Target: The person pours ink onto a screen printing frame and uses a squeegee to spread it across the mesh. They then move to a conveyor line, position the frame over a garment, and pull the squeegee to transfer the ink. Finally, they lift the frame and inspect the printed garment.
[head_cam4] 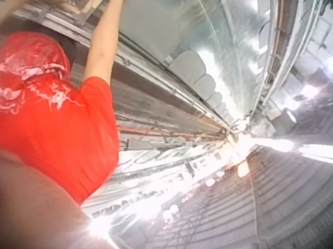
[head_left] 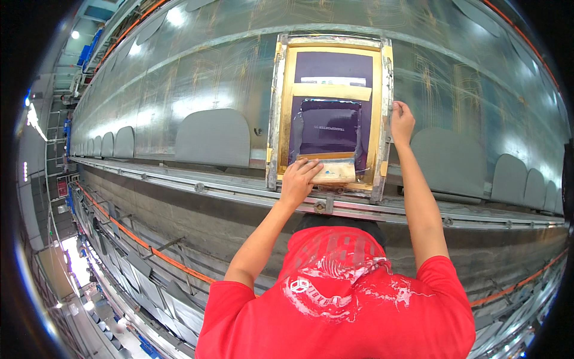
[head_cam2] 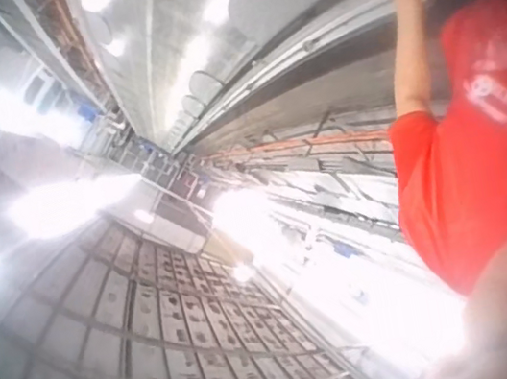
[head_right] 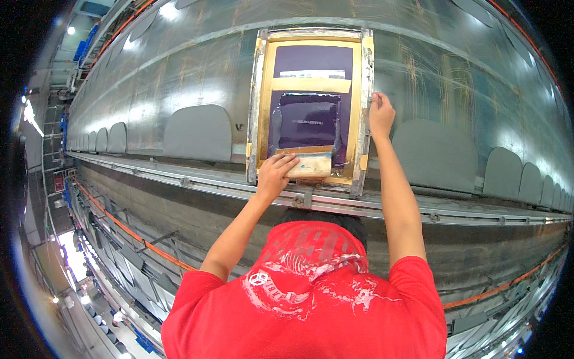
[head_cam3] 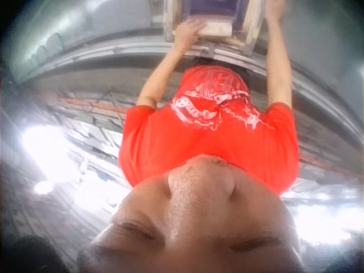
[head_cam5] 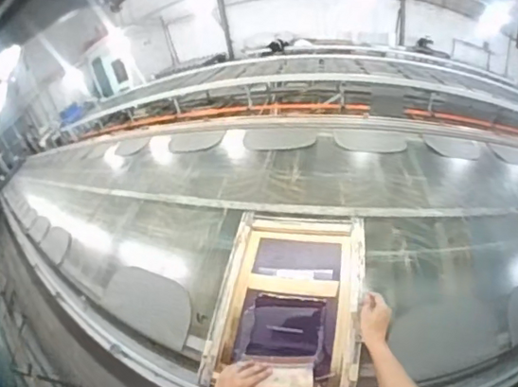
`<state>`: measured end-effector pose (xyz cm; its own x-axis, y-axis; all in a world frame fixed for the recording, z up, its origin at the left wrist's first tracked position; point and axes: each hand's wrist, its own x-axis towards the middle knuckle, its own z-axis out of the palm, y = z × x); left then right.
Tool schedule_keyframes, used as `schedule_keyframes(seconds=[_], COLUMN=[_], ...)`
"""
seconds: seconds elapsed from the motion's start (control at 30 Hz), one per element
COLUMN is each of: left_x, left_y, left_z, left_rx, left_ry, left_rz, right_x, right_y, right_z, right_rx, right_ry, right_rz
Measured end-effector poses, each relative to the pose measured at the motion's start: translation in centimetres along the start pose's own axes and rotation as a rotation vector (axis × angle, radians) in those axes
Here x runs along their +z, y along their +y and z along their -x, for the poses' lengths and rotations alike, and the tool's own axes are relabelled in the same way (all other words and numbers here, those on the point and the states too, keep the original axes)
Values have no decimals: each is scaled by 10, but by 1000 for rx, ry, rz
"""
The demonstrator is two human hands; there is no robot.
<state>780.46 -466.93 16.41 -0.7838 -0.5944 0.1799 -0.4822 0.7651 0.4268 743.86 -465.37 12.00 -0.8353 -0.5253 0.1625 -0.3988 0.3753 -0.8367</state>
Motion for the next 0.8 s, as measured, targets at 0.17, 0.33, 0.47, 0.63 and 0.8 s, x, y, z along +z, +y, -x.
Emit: schedule_keyframes(seconds=[0.17, 0.33, 0.47, 0.63, 0.8], left_x=[-5, 10, -8, -24, 1], left_y=[-3, -17, -34, -55, -42], left_z=[21, -12, -114, -193, -138], left_rx=[93, 106, -168, -110, -6], left_ry=[-48, -52, -122, -189, -71], left_rz=[-10, -67, 90, 182, 91], right_x=[6, -16, -27, 0, 2], right_y=[12, 3, -77, -118, -70], right_z=[-5, -15, -8, 9, 78], right_rx=[-16, -107, -397, -537, -595], right_ry=[7, -193, -542, -809, -627], right_rz=[107, 452, 425, 395, 286])
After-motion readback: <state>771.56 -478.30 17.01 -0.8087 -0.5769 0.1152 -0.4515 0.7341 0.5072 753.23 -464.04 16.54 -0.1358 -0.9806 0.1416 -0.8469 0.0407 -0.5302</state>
